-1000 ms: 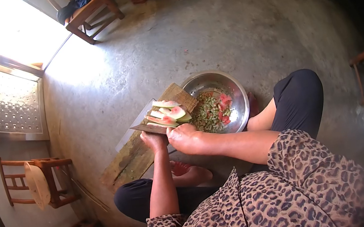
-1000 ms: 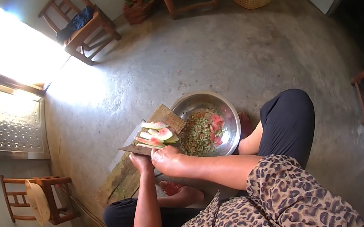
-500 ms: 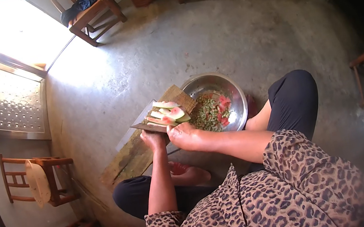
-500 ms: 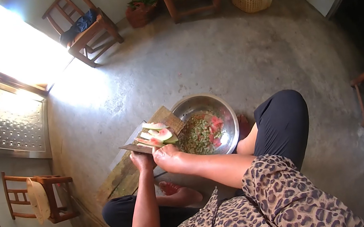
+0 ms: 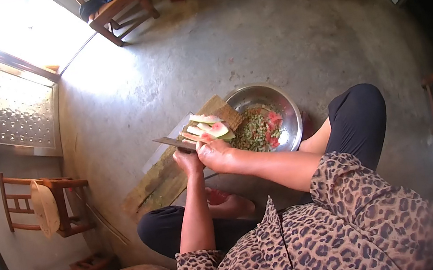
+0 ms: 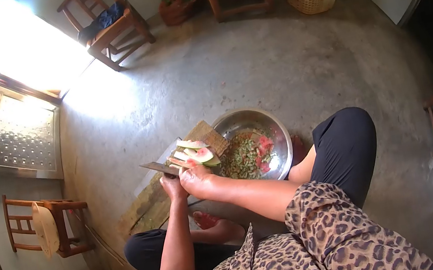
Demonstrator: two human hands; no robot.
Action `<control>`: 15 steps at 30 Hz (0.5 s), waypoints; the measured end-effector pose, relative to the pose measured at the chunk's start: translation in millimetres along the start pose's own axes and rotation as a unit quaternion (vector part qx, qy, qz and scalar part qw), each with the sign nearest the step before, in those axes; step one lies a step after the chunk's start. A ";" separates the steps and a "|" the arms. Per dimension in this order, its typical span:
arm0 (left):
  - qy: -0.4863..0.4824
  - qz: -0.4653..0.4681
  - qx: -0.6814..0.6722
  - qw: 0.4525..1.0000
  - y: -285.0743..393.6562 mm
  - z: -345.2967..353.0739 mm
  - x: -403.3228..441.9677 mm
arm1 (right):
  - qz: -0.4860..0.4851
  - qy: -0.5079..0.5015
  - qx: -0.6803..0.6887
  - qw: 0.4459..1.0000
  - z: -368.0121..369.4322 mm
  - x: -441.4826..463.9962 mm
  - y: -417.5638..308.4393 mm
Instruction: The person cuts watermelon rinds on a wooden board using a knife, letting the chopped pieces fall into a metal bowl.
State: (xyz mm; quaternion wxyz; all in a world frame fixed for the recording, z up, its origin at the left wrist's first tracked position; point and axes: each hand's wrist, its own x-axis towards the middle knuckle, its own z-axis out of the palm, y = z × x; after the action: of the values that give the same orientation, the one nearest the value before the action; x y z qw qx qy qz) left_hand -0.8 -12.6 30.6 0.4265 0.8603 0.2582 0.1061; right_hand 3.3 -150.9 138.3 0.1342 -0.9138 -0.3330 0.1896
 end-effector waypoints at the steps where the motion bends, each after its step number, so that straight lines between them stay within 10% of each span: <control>1: -0.014 -0.006 0.005 1.000 2.8 -0.8 -0.4 | 0.019 -0.006 0.013 1.000 -6.3 -5.9 1.0; 2: -0.032 -0.018 0.070 0.997 5.3 -3.7 -2.3 | 0.047 -0.059 0.053 0.996 -15.8 -10.9 3.4; 5: -0.006 -0.001 0.086 0.996 5.9 -1.6 -5.4 | -0.030 0.221 -0.068 0.972 26.0 -5.7 33.0; 7: 0.001 0.001 0.087 0.996 4.6 -0.6 -6.6 | 0.100 0.007 0.158 0.982 -13.6 -23.8 33.1; 15: 0.012 0.010 0.071 0.997 -9.1 6.4 -1.9 | 0.046 0.130 0.292 0.947 12.4 -30.1 78.5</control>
State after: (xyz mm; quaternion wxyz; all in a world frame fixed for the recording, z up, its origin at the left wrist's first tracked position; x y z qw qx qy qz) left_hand -3.0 -13.3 19.6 0.3603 0.8895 0.2618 0.1024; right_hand 20.5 -227.6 105.8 0.4284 -0.8656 -0.2008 0.1639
